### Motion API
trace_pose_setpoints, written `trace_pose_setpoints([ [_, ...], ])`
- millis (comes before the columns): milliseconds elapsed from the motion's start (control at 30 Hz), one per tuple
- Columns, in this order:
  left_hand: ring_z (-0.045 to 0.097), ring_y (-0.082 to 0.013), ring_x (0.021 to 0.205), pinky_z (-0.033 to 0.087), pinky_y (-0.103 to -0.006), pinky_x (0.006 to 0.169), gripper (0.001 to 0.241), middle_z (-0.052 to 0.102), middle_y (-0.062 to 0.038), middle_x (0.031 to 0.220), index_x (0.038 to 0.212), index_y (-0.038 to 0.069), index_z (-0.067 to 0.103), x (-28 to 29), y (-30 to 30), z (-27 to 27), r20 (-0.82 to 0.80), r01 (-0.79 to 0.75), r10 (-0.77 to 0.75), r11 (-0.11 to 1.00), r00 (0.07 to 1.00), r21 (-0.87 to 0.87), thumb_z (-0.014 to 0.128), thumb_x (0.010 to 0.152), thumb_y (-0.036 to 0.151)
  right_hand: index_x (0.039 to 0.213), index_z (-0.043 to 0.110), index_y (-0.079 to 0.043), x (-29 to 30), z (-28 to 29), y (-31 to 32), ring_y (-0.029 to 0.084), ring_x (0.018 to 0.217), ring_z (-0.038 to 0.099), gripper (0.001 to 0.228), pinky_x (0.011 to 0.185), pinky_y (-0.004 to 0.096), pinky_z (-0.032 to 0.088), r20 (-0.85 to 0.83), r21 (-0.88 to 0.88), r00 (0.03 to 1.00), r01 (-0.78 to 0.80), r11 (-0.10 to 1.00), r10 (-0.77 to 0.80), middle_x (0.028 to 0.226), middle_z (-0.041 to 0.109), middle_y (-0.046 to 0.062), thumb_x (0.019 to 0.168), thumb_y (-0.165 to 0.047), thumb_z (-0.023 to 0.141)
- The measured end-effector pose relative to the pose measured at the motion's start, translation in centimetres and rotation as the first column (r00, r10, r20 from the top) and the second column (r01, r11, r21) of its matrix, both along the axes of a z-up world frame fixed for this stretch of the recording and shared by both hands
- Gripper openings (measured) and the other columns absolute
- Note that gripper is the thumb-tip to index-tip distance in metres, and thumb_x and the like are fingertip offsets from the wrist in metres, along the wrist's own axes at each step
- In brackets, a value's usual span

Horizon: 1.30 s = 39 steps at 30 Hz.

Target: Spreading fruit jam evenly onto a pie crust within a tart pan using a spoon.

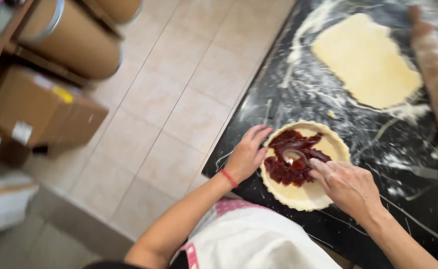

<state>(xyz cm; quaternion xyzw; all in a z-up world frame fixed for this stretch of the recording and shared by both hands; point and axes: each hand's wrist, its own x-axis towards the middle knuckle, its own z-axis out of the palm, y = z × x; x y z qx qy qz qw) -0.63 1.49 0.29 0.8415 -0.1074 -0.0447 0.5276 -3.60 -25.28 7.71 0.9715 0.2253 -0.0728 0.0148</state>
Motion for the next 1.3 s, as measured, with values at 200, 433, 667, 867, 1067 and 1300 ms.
trace_pose_setpoints([
  [200, 0.039, -0.0336, 0.152, 0.034, -0.0646, 0.121, 0.058, 0.042, -0.013, 0.158, 0.134, 0.020, 0.063, -2.6, -2.2, 3.7, 0.506, 0.068, -0.266, 0.925, 0.821, 0.375, 0.077, 0.083, 0.042, 0.118, 0.072, -0.022, 1.0, -1.8, 0.8, 0.029, 0.074, 0.075, 0.035, 0.067, 0.042, 0.060, -0.218, -0.084, 0.938, 0.256, 0.963, -0.268, 0.088, 0.076, 0.010, 0.102, -0.044, 0.051],
  [433, 0.013, -0.0263, 0.160, 0.016, -0.0771, 0.121, 0.082, 0.024, -0.007, 0.171, 0.140, 0.015, 0.065, -3.8, -3.5, 2.2, 0.374, 0.090, -0.389, 0.785, 0.842, 0.613, 0.068, 0.079, 0.071, 0.111, 0.072, -0.013, -0.3, -2.1, 1.8, 0.037, 0.079, 0.074, 0.034, 0.070, 0.051, 0.059, -0.204, 0.157, 0.944, 0.294, 0.943, -0.261, 0.090, 0.076, 0.015, 0.099, -0.039, 0.054],
  [667, 0.014, -0.0251, 0.159, 0.014, -0.0781, 0.118, 0.076, 0.022, -0.007, 0.171, 0.135, 0.017, 0.068, -3.1, -2.3, 1.3, 0.326, 0.055, -0.416, 0.683, 0.849, 0.728, 0.065, 0.081, 0.070, 0.120, 0.068, -0.018, -1.2, -0.5, 1.8, 0.034, 0.075, 0.074, 0.032, 0.064, 0.048, 0.059, -0.199, 0.053, 0.952, 0.247, 0.968, -0.232, 0.090, 0.076, 0.010, 0.099, -0.038, 0.054],
  [867, 0.004, -0.0343, 0.159, -0.002, -0.0774, 0.118, 0.069, 0.014, -0.010, 0.173, 0.134, 0.020, 0.070, -1.8, -2.6, -0.6, 0.111, 0.106, -0.194, 0.839, 0.975, 0.533, 0.039, 0.097, 0.069, 0.154, 0.047, -0.035, -0.8, -0.8, -0.5, 0.023, 0.071, 0.074, 0.064, 0.059, 0.038, 0.061, -0.187, -0.141, 0.981, -0.083, 0.987, 0.056, 0.091, 0.067, 0.004, 0.093, -0.015, 0.053],
  [1067, 0.004, -0.0395, 0.160, 0.000, -0.0720, 0.120, 0.060, 0.015, -0.012, 0.172, 0.133, 0.019, 0.071, -1.9, -1.9, -0.1, 0.034, 0.106, -0.131, 0.907, 0.991, 0.407, 0.041, 0.101, 0.060, 0.157, 0.043, -0.035, -0.2, -3.1, -0.2, 0.021, 0.073, 0.073, 0.076, 0.063, 0.036, 0.061, -0.110, -0.149, 0.973, -0.219, 0.964, 0.204, 0.094, 0.061, 0.005, 0.088, -0.008, 0.057],
  [1300, 0.056, -0.0367, 0.127, 0.049, -0.0424, 0.103, 0.061, 0.048, -0.018, 0.147, 0.150, 0.014, 0.050, -3.1, -1.6, 0.5, 0.043, -0.042, 0.034, 0.981, 0.998, 0.187, 0.065, 0.091, 0.018, 0.148, 0.047, -0.036, -1.7, -5.0, 2.0, 0.024, 0.066, 0.072, 0.064, 0.058, 0.039, 0.060, -0.149, -0.071, 0.985, 0.075, 0.995, -0.085, 0.089, 0.066, 0.004, 0.092, -0.008, 0.055],
])
